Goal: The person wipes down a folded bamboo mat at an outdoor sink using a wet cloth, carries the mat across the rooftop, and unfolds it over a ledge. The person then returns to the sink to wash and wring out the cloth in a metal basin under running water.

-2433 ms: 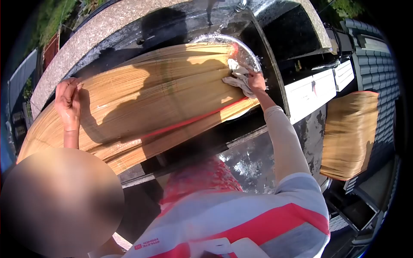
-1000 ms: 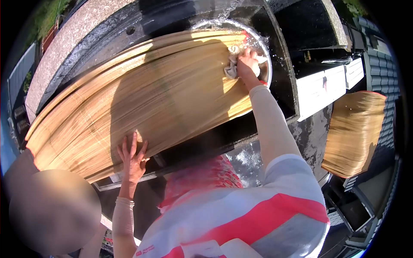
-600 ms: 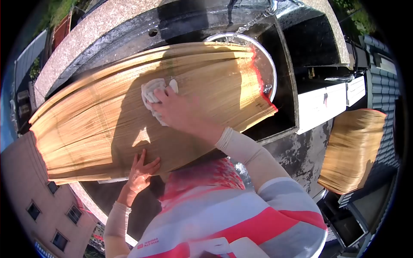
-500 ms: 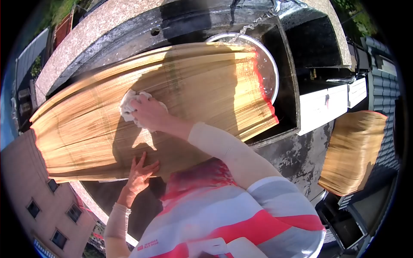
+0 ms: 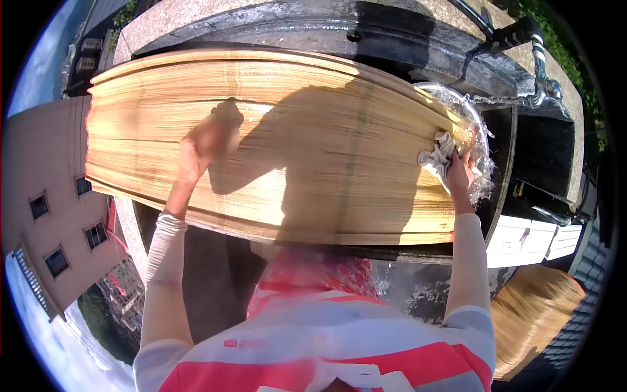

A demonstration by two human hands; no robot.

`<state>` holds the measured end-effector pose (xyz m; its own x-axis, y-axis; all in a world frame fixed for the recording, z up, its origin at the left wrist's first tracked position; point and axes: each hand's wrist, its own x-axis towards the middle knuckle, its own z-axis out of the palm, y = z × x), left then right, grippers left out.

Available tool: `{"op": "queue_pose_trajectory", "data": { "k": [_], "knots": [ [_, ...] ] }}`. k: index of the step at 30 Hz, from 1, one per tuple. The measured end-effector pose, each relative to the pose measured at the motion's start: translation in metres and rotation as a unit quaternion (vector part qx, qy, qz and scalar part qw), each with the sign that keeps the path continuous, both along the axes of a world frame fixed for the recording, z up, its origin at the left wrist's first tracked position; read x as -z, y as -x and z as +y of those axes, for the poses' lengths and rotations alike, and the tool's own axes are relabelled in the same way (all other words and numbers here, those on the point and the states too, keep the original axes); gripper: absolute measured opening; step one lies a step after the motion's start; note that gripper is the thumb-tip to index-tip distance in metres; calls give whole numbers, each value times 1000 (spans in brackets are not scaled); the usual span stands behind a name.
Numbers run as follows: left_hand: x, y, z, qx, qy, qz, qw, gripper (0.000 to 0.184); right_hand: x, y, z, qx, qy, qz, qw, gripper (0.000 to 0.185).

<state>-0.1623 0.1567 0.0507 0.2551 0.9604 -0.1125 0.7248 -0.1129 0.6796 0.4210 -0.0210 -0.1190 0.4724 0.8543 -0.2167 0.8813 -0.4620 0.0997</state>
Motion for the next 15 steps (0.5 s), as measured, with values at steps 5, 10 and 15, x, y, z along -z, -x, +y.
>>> {"op": "queue_pose_trajectory", "data": {
  "k": [5, 10, 15],
  "knots": [
    [18, -72, 66, 178, -200, 131, 955, 42, 29, -16, -7, 2, 63, -81, 995, 27],
    [54, -85, 126, 140, -218, 229, 938, 54, 15, -11, 3, 81, -71, 17, 994, 23],
    [59, -28, 169, 171, 92, -96, 976, 43, -74, 75, 29, -6, -227, 233, 946, 23]
  ]
}}
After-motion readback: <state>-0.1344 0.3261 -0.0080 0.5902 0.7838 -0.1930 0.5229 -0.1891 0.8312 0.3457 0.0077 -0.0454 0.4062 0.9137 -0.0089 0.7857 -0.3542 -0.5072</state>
